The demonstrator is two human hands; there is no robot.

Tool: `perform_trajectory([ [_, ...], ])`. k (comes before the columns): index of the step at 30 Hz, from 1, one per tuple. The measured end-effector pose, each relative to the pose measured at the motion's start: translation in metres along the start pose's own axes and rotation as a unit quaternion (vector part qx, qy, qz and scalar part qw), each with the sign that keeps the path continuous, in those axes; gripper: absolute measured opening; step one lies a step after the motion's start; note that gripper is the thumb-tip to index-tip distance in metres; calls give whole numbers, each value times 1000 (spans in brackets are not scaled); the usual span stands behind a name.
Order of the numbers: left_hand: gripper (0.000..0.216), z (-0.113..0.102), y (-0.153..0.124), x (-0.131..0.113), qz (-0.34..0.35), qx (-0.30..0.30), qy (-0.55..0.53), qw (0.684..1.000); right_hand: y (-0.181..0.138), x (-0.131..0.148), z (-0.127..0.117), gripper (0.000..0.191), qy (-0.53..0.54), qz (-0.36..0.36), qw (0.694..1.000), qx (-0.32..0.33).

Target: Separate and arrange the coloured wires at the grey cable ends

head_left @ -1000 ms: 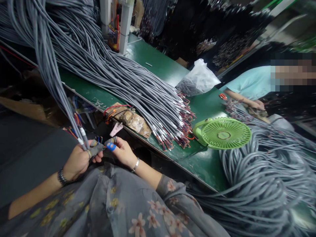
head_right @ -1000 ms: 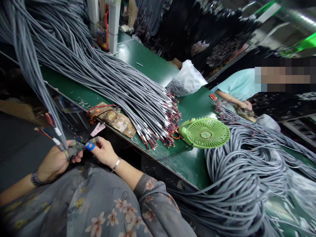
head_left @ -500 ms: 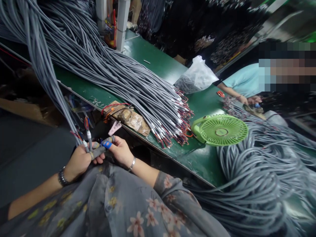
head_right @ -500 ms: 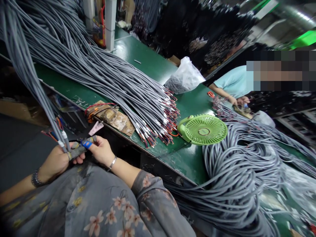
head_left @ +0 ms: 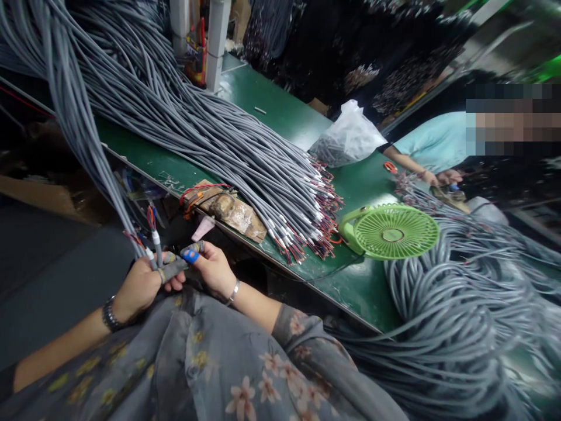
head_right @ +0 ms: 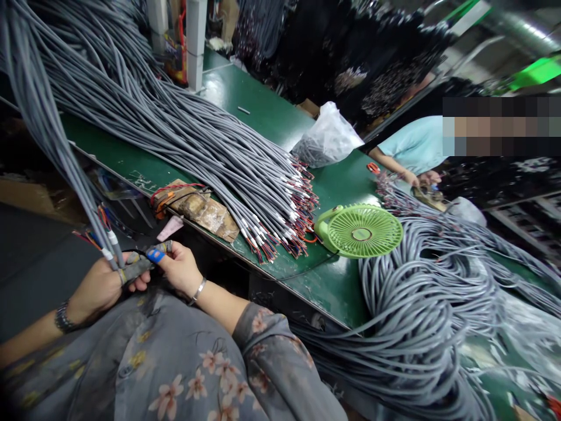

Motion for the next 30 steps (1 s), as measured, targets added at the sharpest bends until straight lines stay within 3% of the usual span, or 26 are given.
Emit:
perform_trajectory([
  [6,30,-1,2,3,5,-11,0,1000,-2,2,0,54,3,0,1000,25],
  [11,23,4,1,-1,-4,35,32,999,-4,3,4,48,-17,-31,998,45],
  [18,29,-1,-1,0,-8,-15,-6,1000,2,2,-13,51,44,-18,997,-62],
  [25,32,-6,1,0,0,-18,-40,999,-5,-1,-9,59,42,55,997,45],
  [30,30,-4,1,-1,0,-22,-27,999,-3,2,-4,57,3,38,998,49],
])
Point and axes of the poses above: each hand's wrist, its own y-axis towards the middle knuckle, its own z-axis out of the palm, x = y × z, the point moved 6 cm from there along y, towards the middle knuckle, and after that the axes turned 1 degree about -x, right-handed, at the moved point
